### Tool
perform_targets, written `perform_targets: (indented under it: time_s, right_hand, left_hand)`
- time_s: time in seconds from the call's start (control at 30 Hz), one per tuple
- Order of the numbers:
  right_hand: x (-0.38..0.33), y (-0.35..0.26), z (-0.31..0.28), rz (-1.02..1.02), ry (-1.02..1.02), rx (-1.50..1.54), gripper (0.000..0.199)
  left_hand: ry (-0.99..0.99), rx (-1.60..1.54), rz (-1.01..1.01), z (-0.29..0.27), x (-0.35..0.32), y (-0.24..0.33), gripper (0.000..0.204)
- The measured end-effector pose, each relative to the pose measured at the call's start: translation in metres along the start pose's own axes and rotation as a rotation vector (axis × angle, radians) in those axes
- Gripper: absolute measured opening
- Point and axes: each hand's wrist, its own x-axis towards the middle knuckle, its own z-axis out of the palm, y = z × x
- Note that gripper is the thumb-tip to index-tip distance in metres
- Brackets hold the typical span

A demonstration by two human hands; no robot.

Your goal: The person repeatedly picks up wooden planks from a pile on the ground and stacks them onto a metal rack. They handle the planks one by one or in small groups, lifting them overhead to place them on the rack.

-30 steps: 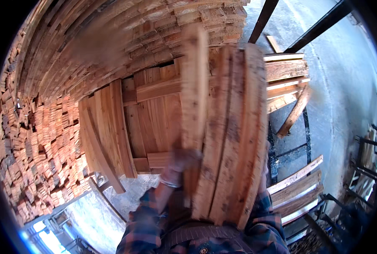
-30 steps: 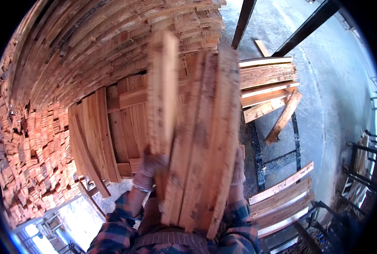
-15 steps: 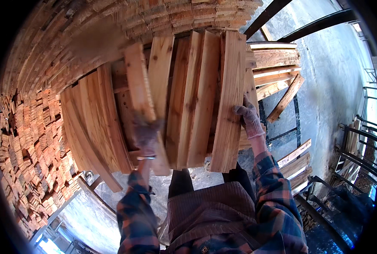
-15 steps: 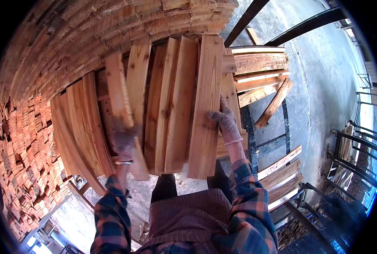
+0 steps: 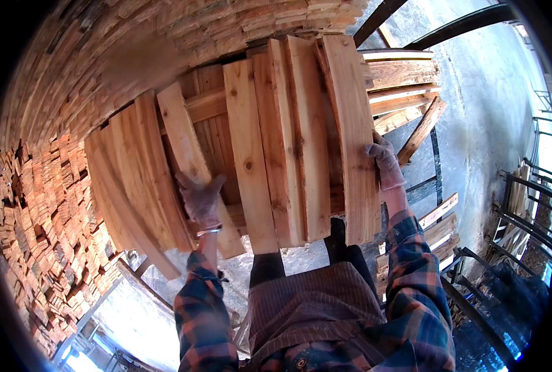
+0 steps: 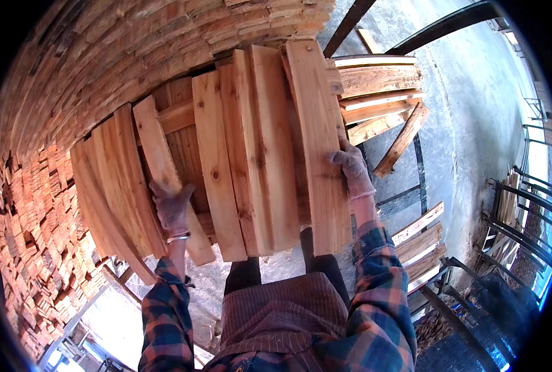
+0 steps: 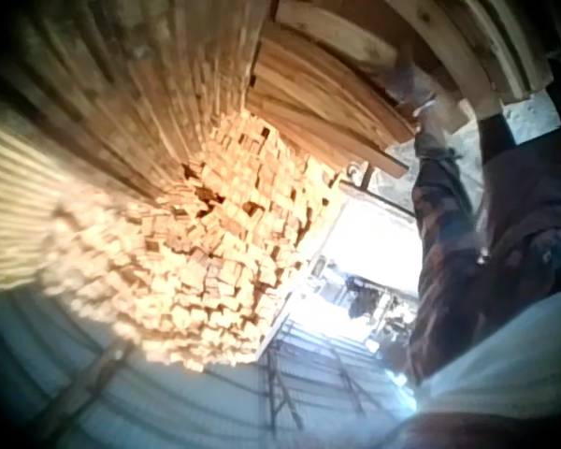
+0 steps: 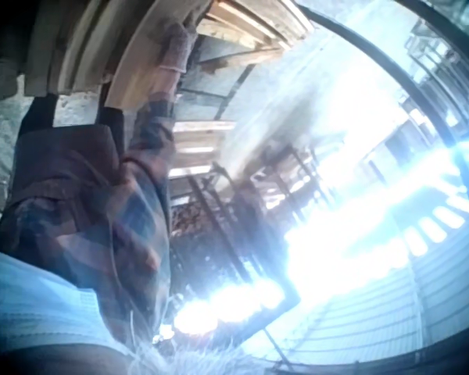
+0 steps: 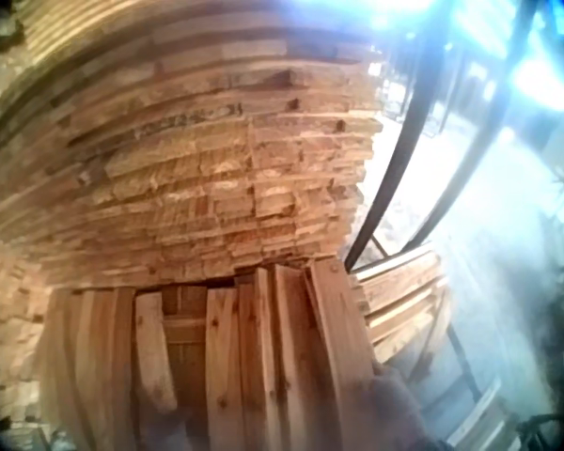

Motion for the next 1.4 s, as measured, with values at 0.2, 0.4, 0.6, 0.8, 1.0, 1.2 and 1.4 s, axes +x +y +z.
perform_targets:
  time_s: [0.2,0.4,0.6,0.8,1.0,1.2,1.4]
  right_hand:
    - [-0.002,-0.001,-0.010,-0.005,0.099,-0.101,0.074]
    - [0.006,0.005,-0.013,-0.094,0.045,0.001,0.080]
    - [-0.002,-0.022,-0.033,0.015,0.063,0.124,0.080]
    - [0.012,-0.025,-0.028,-0.031,-0.021,-0.042,0.074]
    - [0.007,-0.009,-0.072,-0.069,0.170,-0.145,0.062]
    - [0.011,0.023,-0.034,-0.108,0.119,-0.142,0.058]
    - [0.001,0.025,0.078,0.033,0.077,-0.079,0.048]
  left_hand:
    - [0.031,-0.283,0.340,-0.033,-0.030,0.038,0.077]
    - [-0.141,-0.015,0.751,0.013,-0.104,0.157,0.096]
    - [-0.134,-0.115,0.639,0.021,-0.123,0.187,0.095]
    - [-0.035,0.154,0.623,0.055,-0.143,0.184,0.076]
    - [-0.073,-0.371,0.617,-0.026,-0.075,0.138,0.064]
    - [0.114,0.247,-0.044,-0.003,0.035,-0.146,0.076]
    - [0.094,0.200,0.043,0.010,0.027,-0.131,0.082]
